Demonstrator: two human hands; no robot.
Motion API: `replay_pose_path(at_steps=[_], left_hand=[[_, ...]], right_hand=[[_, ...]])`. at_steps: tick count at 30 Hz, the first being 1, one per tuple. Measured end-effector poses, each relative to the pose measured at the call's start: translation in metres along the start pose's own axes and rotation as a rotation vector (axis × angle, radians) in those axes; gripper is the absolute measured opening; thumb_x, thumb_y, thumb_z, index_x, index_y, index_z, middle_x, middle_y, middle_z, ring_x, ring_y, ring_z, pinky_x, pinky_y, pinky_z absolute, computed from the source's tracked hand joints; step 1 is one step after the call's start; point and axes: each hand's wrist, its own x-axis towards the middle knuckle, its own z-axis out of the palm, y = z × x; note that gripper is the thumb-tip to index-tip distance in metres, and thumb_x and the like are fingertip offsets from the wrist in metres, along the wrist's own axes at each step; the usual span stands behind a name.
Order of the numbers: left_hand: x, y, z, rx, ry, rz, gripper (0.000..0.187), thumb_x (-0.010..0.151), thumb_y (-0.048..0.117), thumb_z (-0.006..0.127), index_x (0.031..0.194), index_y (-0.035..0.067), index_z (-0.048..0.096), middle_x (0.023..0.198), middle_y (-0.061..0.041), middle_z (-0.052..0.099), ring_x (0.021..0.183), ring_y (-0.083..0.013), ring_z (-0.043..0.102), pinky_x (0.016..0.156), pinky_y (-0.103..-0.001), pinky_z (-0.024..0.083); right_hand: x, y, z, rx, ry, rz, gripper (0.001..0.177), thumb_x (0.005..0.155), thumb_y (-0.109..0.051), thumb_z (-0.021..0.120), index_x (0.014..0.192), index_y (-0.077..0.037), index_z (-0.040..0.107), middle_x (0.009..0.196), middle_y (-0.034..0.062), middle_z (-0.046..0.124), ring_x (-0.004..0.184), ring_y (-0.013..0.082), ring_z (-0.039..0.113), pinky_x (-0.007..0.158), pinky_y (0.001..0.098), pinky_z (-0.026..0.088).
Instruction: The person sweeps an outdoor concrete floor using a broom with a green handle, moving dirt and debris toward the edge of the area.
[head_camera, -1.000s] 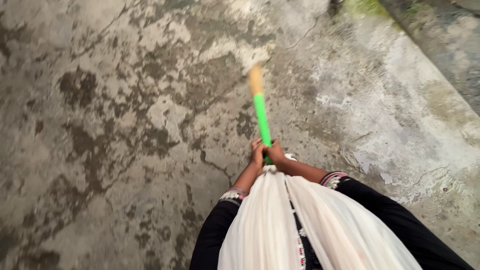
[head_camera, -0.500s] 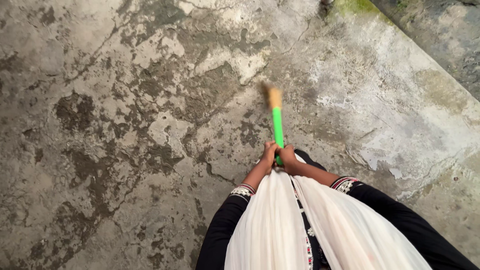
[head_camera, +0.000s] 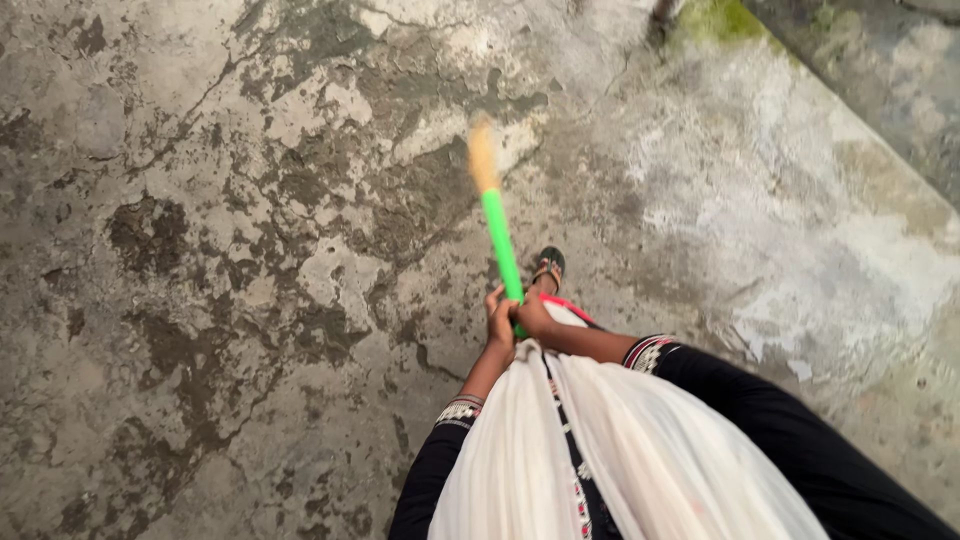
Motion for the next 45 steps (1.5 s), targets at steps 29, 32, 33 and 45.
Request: replay_pose_path(at_steps=[29,32,33,45], left_hand=[[0.208,0.136,0.103,0.168,-0.055,-0.087,0.051,0.086,0.025,0.058,0.135,0.023,0.043,0.104,-0.008,0.062,0.079,-0.0205,0.063,0.051,-0.036,0.052],[0.215,0.138,0.108,0.164,0.029,-0.108,0.051,0.086,0.025,0.06,0.132,0.023,0.037,0.093,-0.008,0.06,0.058,-0.0182,0.053,0.038,-0.034,0.039],[0.219,0.14,0.111,0.201,0.067,-0.124,0.051,0.087,0.025,0.062,0.13,0.022,0.035,0.088,-0.008,0.058,0.048,-0.0169,0.045,0.034,-0.032,0.033],[0.321,0.176,0.188,0.465,-0.442,-0.164,0.044,0.091,0.03,0.056,0.134,0.019,0.052,0.09,-0.003,0.059,0.055,-0.0116,0.051,0.038,-0.027,0.037]], right_hand=[[0.172,-0.169,-0.051,0.103,0.211,-0.009,0.059,0.089,-0.009,0.066,0.135,-0.003,0.031,0.102,0.0196,0.065,0.075,0.0263,0.069,0.055,0.0398,0.058],[0.175,-0.181,-0.058,0.162,0.112,0.137,0.06,0.089,-0.009,0.063,0.14,-0.007,0.032,0.092,0.019,0.065,0.057,0.0268,0.064,0.042,0.0408,0.05],[0.177,-0.184,-0.062,0.197,0.085,0.171,0.061,0.09,-0.009,0.063,0.142,-0.007,0.032,0.088,0.0191,0.066,0.052,0.0257,0.061,0.038,0.039,0.048],[0.233,-0.228,-0.117,0.47,0.362,-0.043,0.039,0.101,-0.016,0.062,0.126,0.012,0.052,0.089,0.0184,0.067,0.058,0.0232,0.068,0.044,0.0361,0.058]])
